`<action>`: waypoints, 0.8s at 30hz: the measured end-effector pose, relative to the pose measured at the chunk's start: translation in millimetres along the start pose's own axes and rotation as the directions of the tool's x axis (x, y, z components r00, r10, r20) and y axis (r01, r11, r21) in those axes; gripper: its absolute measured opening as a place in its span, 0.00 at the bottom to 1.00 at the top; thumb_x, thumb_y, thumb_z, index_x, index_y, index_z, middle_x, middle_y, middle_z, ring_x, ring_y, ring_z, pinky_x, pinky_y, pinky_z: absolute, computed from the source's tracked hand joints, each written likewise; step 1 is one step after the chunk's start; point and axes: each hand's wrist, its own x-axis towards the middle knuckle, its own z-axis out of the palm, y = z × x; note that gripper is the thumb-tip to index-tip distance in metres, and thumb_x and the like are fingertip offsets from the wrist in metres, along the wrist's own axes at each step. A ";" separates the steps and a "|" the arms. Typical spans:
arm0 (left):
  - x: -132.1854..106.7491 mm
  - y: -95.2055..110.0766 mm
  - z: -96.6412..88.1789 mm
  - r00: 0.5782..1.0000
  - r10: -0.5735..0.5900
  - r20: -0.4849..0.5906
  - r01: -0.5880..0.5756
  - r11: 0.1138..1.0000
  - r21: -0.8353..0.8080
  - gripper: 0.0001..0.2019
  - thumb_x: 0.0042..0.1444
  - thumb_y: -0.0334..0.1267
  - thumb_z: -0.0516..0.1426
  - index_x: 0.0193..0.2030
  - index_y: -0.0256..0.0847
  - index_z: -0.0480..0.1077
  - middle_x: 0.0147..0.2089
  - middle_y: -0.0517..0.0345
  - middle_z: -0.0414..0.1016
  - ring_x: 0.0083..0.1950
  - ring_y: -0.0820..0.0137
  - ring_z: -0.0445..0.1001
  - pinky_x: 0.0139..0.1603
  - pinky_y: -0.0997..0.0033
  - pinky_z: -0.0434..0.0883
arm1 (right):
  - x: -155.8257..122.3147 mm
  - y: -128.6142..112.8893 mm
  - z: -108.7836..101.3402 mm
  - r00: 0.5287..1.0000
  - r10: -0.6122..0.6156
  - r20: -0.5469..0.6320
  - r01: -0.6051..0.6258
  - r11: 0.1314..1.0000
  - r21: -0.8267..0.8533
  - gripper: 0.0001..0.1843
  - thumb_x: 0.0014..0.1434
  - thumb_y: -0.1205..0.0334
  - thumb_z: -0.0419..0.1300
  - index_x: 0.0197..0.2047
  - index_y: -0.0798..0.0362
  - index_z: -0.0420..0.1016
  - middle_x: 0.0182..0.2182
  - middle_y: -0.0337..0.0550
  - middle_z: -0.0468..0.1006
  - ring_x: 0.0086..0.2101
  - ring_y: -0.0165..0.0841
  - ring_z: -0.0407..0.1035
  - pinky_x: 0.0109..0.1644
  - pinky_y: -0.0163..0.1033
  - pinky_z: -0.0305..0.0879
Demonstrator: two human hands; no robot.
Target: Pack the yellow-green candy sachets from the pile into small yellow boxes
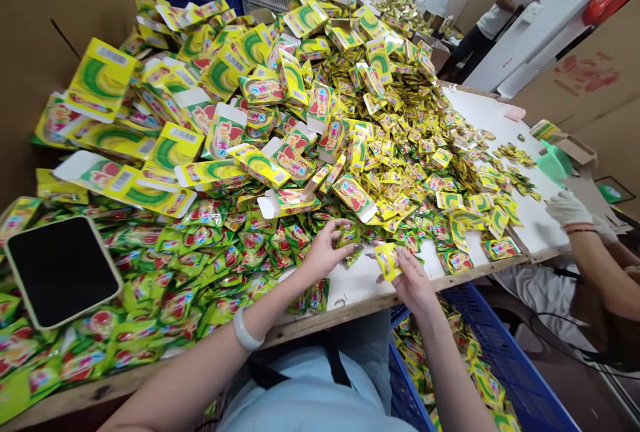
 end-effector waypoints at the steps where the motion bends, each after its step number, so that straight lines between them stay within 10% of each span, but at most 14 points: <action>1: 0.6 0.3 1.0 0.999 -0.037 -0.007 0.036 0.993 -0.113 0.21 0.48 0.44 0.67 0.45 0.39 0.68 0.32 0.61 0.75 0.33 0.68 0.75 0.36 0.69 0.71 | -1.2 0.8 7.1 1.000 -0.020 0.008 0.020 0.999 -0.040 0.17 0.55 0.45 0.67 0.40 0.48 0.75 0.35 0.41 0.78 0.35 0.35 0.74 0.33 0.39 0.74; 7: -4.0 5.6 8.6 0.982 -0.095 -0.166 0.037 0.947 -0.320 0.25 0.30 0.50 0.74 0.25 0.39 0.67 0.22 0.67 0.69 0.25 0.75 0.68 0.27 0.76 0.67 | -5.7 12.1 49.6 0.973 -0.225 0.056 0.230 0.911 -0.342 0.14 0.64 0.48 0.59 0.35 0.50 0.74 0.32 0.39 0.75 0.34 0.32 0.70 0.40 0.37 0.70; 12: -8.8 9.6 11.2 0.979 -0.169 0.111 0.202 0.820 -0.536 0.22 0.43 0.55 0.69 0.32 0.38 0.74 0.29 0.57 0.79 0.32 0.67 0.78 0.35 0.69 0.75 | 5.4 18.5 47.9 0.933 -0.317 -0.171 0.247 0.909 -0.337 0.16 0.62 0.46 0.60 0.37 0.51 0.74 0.32 0.41 0.76 0.33 0.33 0.70 0.40 0.38 0.70; 17: -10.4 4.5 20.4 0.987 -0.137 -0.088 0.048 0.760 -0.648 0.20 0.45 0.51 0.69 0.39 0.39 0.77 0.40 0.53 0.82 0.42 0.64 0.80 0.44 0.66 0.76 | 11.7 34.9 66.3 0.915 -0.259 -0.308 0.228 0.965 -0.133 0.17 0.61 0.45 0.59 0.42 0.51 0.72 0.41 0.45 0.78 0.40 0.35 0.73 0.43 0.39 0.72; 24: -18.7 2.9 23.7 0.994 -0.065 -0.086 0.004 0.818 -0.576 0.21 0.52 0.54 0.64 0.45 0.40 0.74 0.43 0.52 0.81 0.43 0.65 0.79 0.41 0.68 0.75 | 19.6 46.0 98.9 0.781 -0.408 -0.472 0.317 0.911 -0.263 0.17 0.64 0.44 0.56 0.37 0.50 0.69 0.38 0.44 0.73 0.40 0.34 0.69 0.48 0.40 0.70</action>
